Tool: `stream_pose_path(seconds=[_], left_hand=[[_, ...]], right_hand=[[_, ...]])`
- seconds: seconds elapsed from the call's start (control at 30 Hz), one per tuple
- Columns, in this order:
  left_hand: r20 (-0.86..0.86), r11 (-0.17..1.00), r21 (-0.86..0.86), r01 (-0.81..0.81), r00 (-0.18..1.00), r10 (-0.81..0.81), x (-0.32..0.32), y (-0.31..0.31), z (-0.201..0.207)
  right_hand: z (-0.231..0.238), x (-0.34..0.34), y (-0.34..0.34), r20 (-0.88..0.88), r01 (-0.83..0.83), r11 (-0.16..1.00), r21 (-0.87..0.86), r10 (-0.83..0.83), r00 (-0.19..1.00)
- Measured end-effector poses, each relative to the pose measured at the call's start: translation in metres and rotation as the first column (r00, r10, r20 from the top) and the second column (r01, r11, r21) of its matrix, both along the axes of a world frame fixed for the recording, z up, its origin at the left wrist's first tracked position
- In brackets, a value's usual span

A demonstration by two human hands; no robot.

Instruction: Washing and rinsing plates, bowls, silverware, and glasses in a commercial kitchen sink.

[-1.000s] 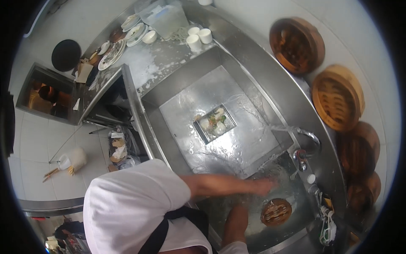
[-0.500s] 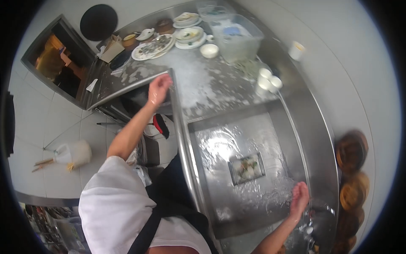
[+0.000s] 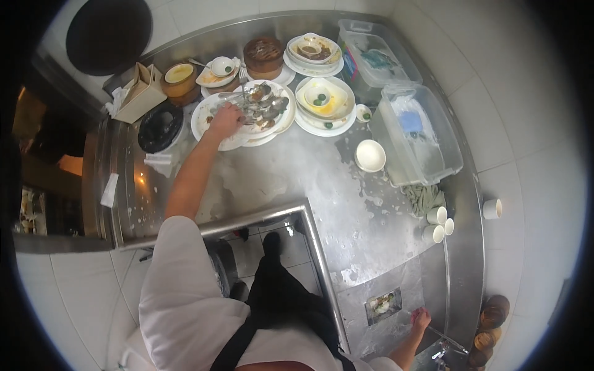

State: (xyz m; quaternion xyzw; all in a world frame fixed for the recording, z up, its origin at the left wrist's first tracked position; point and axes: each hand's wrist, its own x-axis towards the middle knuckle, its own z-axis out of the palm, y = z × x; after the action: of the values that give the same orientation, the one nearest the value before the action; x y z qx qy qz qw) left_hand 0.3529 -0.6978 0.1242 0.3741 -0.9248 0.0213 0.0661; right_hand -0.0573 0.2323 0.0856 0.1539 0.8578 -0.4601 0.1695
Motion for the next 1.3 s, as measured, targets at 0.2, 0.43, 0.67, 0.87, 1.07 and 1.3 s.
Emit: stream_pose_path(seconds=[0.2,0.43,0.67,0.87,1.07,1.3], left_hand=[[-0.218,0.991,0.123,-0.059,0.972,0.085,-0.016,-0.067,0.013],[0.203,0.887,0.450,-0.106,0.979,0.014,-0.038,-0.079,0.038],[0.068,0.958,0.274,-0.080,0.996,0.064,-0.056,-0.081,0.018],[-0.481,0.824,0.541,0.169,0.865,0.139,-0.010,-0.112,-0.038],[-0.302,0.827,0.562,-0.022,0.925,0.230,-0.011,-0.106,-0.024],[-0.298,0.748,0.656,0.101,0.945,0.134,-0.044,-0.033,0.006]], right_hand=[[0.037,-0.020,-0.091,-0.029,-0.155,0.974,0.166,0.162,0.986],[0.045,-0.011,-0.208,-0.087,-0.383,0.913,0.142,0.397,0.914],[0.013,0.022,-0.153,-0.065,-0.362,0.887,0.286,0.395,0.916],[-0.037,0.095,-0.091,0.191,-0.306,0.931,0.198,0.270,0.944],[-0.044,0.165,-0.025,0.397,-0.178,0.955,0.237,0.072,0.915],[-0.045,0.206,-0.014,0.439,0.001,0.957,0.291,-0.135,0.888]])
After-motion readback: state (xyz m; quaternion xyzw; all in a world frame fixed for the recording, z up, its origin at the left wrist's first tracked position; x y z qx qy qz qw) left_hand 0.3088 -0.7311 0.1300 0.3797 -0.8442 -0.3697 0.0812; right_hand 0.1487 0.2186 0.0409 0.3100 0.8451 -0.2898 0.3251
